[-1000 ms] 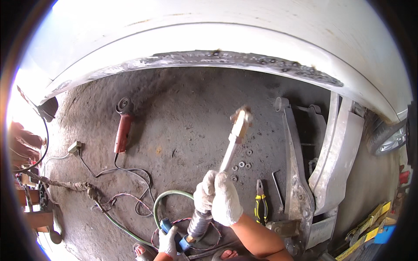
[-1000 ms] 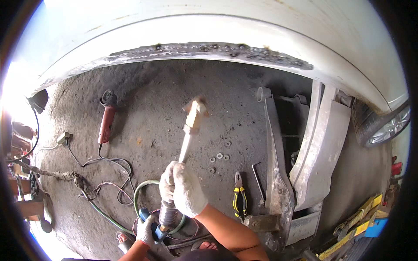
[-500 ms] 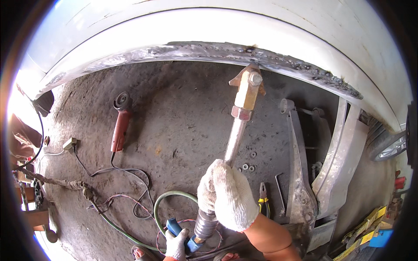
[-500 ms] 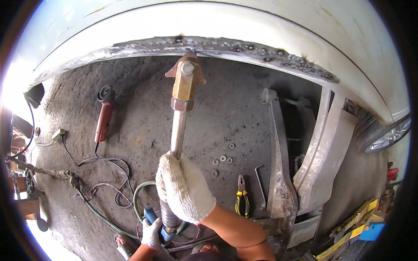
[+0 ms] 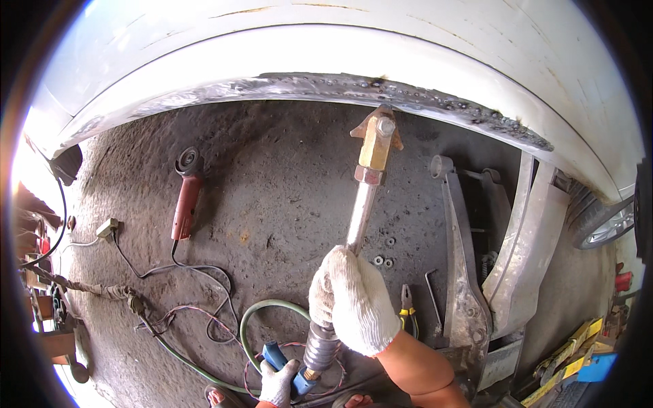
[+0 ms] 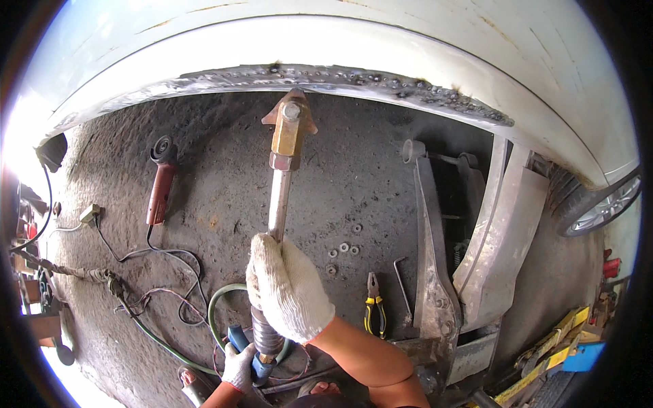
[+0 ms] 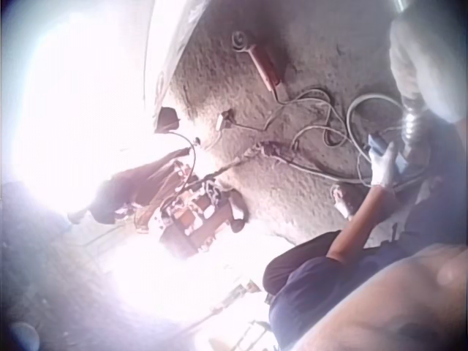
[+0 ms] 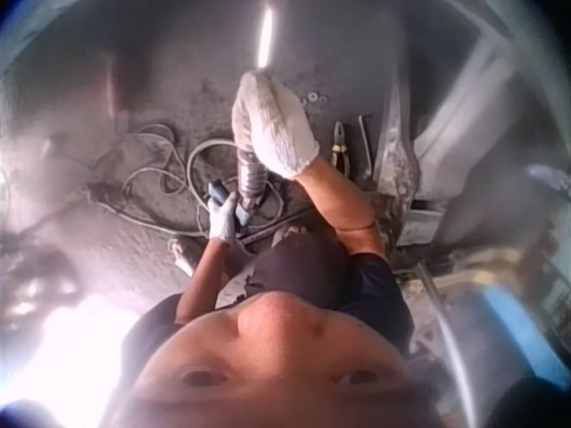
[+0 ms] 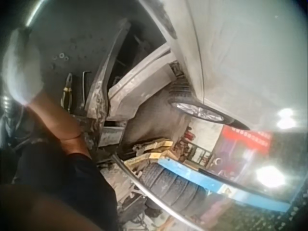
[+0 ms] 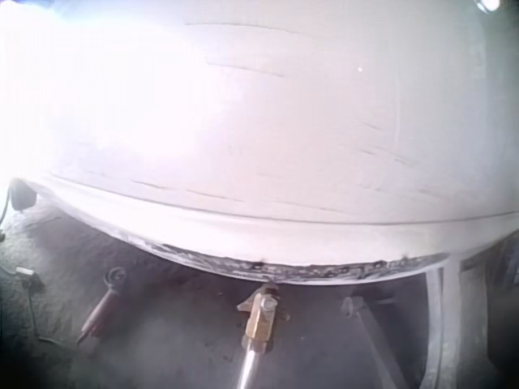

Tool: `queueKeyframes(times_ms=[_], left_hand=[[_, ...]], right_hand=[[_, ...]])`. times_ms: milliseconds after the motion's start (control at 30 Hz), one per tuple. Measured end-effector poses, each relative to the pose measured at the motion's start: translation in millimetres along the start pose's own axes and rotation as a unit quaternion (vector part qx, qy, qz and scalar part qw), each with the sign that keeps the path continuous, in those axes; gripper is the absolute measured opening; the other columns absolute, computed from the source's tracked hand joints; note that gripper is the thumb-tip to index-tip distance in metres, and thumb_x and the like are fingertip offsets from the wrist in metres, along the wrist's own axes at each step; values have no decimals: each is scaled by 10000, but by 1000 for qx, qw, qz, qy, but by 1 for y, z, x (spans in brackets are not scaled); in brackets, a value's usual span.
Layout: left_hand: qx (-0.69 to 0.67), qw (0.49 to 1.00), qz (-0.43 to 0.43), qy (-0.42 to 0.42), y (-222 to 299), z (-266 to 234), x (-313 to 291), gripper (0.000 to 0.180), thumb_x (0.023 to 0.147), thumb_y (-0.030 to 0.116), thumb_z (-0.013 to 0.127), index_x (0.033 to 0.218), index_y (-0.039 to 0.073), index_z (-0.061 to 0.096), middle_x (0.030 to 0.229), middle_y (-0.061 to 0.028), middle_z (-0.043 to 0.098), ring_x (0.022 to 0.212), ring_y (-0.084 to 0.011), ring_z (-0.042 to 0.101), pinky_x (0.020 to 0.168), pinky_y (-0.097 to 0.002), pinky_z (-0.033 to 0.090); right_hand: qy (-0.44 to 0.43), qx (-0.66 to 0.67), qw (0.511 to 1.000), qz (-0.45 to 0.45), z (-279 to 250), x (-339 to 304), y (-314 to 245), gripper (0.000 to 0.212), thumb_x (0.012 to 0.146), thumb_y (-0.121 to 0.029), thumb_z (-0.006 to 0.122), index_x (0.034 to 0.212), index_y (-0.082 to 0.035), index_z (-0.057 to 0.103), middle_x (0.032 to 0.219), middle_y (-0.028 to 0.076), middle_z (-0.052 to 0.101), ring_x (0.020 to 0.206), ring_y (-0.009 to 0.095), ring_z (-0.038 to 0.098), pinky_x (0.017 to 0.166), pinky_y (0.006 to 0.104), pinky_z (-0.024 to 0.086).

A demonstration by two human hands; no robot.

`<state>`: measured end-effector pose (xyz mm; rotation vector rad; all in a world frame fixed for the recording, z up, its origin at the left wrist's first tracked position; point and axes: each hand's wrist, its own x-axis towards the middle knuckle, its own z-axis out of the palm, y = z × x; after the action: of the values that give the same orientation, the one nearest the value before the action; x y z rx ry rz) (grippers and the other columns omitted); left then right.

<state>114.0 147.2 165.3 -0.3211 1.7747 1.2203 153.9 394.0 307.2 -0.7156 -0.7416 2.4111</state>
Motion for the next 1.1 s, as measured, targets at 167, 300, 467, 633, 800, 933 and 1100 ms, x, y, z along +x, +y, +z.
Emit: queueKeyframes(times_ms=[167,300,467,633,800,933,1100], left_hand=[[-24,1000,-8,-1,6,5,-4,426,872,200,718,1147,51,428,990,-97,566,852,-200,608,729,-362,544],[-19,1000,0,-8,2,4,-2,436,867,194,721,1148,44,423,1002,-102,562,846,-204,612,723,-364,549],[-19,1000,1,-11,-3,2,1,452,859,196,733,1148,40,422,1005,-104,560,856,-206,612,736,-372,550],[-1,1000,-8,1,0,2,-3,471,852,216,747,1146,38,425,1005,-100,563,862,-208,607,750,-380,541],[9,1000,15,-5,-1,0,-5,462,858,241,744,1141,45,435,1012,-99,566,858,-199,600,754,-356,528],[3,1000,10,-4,4,9,-8,473,855,248,745,1146,46,431,1012,-97,566,860,-198,600,750,-357,531],[-4,1000,-13,-7,9,16,-7,511,848,251,745,1167,32,410,1014,-105,566,864,-206,610,741,-366,545]], right_hand=[[-7,-2,1000,-11,-4,0,2,237,1046,-323,517,926,-118,519,680,-5,513,545,105,482,483,261,409],[-18,39,999,5,-12,2,4,271,1045,-356,493,909,-125,535,675,17,518,543,142,489,486,291,413],[10,9,1000,11,1,-3,-2,267,1048,-307,528,912,-79,496,653,-33,494,537,50,476,462,228,400],[20,-34,999,-11,-2,-2,3,277,1048,-299,530,896,-69,505,651,-34,489,546,52,475,475,236,403],[14,-34,999,-24,-2,-2,4,265,1049,-287,530,898,-70,508,650,-39,484,557,46,475,478,232,399],[-1,2,1000,-12,-1,-5,-6,249,1049,-281,529,909,-77,510,647,-42,483,541,43,466,471,224,389],[-18,43,999,5,-8,4,-6,263,1062,-308,492,922,-87,517,659,-44,493,521,69,471,471,239,401]])
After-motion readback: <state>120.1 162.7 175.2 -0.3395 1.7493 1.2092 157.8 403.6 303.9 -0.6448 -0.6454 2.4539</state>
